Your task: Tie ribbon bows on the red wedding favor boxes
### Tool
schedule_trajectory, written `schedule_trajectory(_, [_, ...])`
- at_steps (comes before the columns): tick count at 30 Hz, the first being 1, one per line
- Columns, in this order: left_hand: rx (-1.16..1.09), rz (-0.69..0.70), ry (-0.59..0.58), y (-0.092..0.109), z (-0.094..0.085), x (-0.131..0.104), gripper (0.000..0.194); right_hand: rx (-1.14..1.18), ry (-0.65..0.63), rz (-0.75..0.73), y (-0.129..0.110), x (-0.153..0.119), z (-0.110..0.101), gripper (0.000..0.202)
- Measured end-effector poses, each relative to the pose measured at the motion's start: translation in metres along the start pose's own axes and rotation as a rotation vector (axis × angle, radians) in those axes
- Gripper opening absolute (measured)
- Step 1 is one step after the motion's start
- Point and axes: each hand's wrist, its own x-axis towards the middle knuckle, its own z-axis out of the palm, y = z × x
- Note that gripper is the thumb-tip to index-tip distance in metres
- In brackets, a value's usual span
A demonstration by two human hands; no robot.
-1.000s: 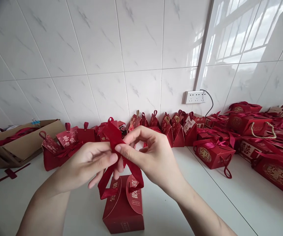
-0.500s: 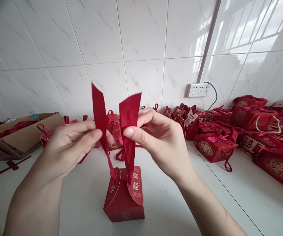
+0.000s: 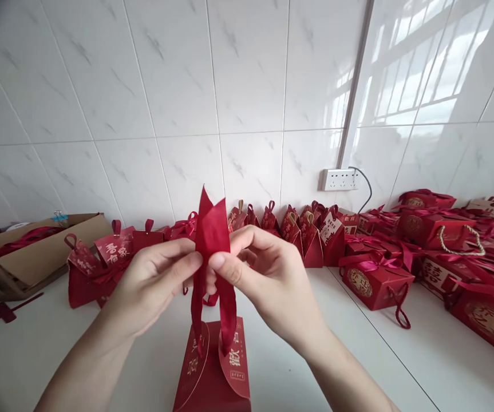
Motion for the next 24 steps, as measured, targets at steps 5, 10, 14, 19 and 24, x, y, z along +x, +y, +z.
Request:
schedule_trajectory(5, [-0.004,-0.041,0.033,0.009,0.007,-0.004,0.02,-0.01,-0.034,0.033,0.001,0.0,0.002,0.022])
schedule_trajectory(10, [0.042,-0.034,0.037,0.014,0.01,-0.011,0.014,-0.021,-0.059,0.054,0.003,-0.004,0.004,0.02])
schedule_trajectory(14, [0.153,0.012,0.05,0.019,0.013,-0.017,0.016,-0.08,-0.002,0.016,0.002,-0.007,0.005,0.018])
schedule_trajectory(19, [0.343,0.066,0.208,0.018,0.018,-0.018,0.011,-0.253,0.076,-0.174,-0.001,-0.008,0.005,0.018])
schedule_trajectory(24, [0.392,0.109,0.239,0.018,0.021,-0.017,0.005,-0.345,0.111,-0.232,-0.003,-0.008,0.006,0.018])
